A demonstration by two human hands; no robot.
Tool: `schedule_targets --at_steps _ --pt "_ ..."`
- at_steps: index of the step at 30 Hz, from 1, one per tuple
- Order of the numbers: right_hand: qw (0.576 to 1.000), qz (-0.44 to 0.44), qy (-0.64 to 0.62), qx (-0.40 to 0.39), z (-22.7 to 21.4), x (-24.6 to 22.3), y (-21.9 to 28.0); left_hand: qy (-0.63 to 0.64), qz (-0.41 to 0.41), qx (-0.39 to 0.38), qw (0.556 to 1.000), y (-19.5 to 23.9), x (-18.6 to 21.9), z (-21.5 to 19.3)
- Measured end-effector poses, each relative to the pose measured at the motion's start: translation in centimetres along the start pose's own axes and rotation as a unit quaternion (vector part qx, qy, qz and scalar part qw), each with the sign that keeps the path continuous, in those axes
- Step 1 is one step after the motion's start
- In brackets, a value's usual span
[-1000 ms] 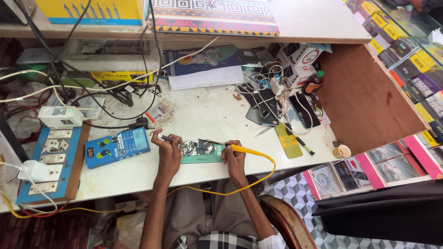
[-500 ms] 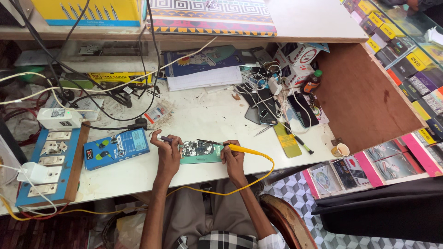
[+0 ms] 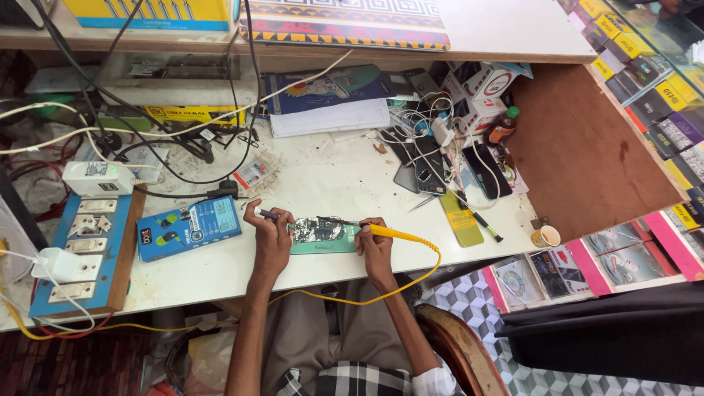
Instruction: The person solders a green circuit board using a soldering iron and solder wire. They repeatedly apply solder to various points on the board while seated at a cluttered workbench.
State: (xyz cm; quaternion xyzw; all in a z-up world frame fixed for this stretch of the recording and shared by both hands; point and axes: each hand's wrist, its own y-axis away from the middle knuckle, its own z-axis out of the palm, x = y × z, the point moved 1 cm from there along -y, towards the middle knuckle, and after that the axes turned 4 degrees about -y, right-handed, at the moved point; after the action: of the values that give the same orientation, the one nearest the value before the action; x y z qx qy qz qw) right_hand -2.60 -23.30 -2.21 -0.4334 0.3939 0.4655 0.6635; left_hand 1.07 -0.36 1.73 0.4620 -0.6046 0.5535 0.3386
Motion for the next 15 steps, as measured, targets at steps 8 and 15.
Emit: schedule_targets --at_steps 8,15 --pt "1.0 -0.007 -0.015 0.019 -0.28 0.35 -0.25 0.009 -0.007 -0.005 1.0 0.02 0.08 0.0" --pt "1.0 -0.017 -0.005 0.013 -0.17 0.1 -0.25 -0.001 0.011 -0.001 1.0 0.12 -0.09 0.05"
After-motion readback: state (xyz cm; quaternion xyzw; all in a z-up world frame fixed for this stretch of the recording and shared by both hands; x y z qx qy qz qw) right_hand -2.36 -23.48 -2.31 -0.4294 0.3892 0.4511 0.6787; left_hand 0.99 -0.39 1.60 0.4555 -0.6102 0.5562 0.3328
